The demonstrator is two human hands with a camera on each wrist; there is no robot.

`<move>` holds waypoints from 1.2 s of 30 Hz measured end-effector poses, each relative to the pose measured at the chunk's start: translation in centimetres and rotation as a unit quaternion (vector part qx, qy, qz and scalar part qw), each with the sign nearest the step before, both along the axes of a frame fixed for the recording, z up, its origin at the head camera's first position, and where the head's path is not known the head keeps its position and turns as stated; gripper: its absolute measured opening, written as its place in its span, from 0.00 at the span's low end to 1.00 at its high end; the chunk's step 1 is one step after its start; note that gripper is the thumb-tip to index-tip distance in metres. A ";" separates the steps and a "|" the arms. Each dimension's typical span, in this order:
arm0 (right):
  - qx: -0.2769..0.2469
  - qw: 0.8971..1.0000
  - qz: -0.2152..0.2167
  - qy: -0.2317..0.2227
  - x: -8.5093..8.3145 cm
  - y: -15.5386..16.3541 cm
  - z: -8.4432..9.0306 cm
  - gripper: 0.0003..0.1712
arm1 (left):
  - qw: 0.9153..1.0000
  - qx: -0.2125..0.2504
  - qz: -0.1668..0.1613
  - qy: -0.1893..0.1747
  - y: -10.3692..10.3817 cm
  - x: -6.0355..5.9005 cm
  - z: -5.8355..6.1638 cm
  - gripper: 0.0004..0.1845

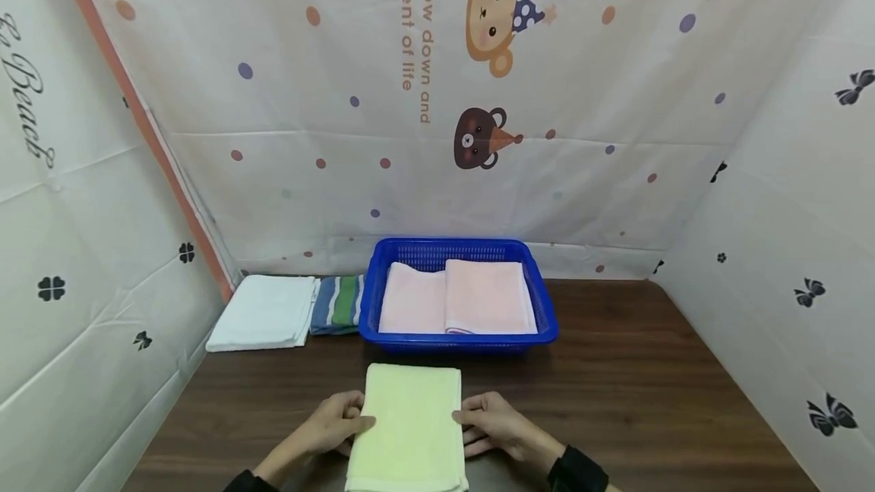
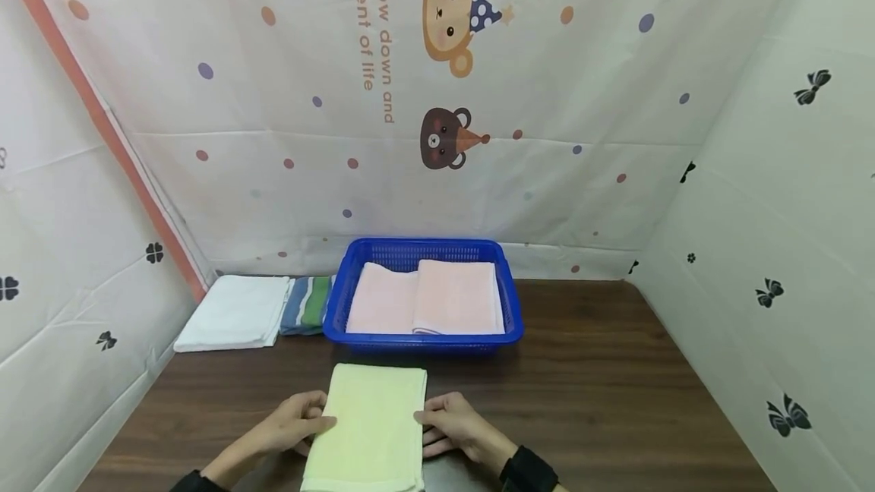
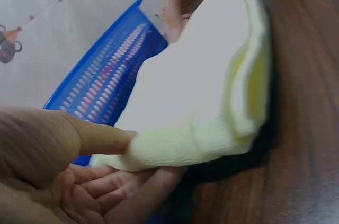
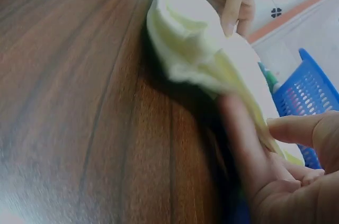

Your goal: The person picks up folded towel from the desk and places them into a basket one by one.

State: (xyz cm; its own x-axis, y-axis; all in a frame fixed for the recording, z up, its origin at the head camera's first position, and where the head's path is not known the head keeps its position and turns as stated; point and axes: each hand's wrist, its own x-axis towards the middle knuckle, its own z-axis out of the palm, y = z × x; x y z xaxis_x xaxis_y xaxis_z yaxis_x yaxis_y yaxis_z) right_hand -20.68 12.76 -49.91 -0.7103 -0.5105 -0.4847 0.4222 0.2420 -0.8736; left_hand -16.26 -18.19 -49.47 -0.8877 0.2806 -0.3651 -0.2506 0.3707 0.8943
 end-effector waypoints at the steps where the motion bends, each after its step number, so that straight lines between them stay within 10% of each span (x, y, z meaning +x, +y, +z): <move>1: 0.000 1.000 0.003 0.000 0.0 0.0 0.0 0.19 | 1.000 0.007 -0.003 0.005 0.1 0.0 0.0 0.09; 10: -0.032 0.999 0.020 0.028 0.6 0.2 1.2 0.20 | 0.998 0.056 -0.038 -0.011 -0.4 0.4 1.3 0.10; 18: -0.086 0.993 0.050 0.058 2.0 1.0 7.7 0.21 | 0.976 0.177 -0.127 -0.014 -2.6 0.3 6.6 0.16; 21: -0.096 0.991 0.034 0.082 0.7 0.9 10.4 0.24 | 0.979 0.160 -0.129 0.013 -2.9 -1.6 9.2 0.18; 26: -0.059 0.992 -0.027 0.107 -4.9 -0.1 14.2 0.27 | 0.995 0.065 -0.039 0.063 -1.7 -7.3 12.4 0.18; 31: 0.021 0.992 -0.076 0.100 -11.2 -1.8 15.6 0.26 | 0.996 -0.028 0.027 0.079 0.0 -13.4 13.3 0.18; 36: 0.094 0.991 -0.037 0.090 -15.5 -3.3 14.0 0.18 | 0.990 -0.100 0.036 0.095 0.8 -16.6 12.5 0.19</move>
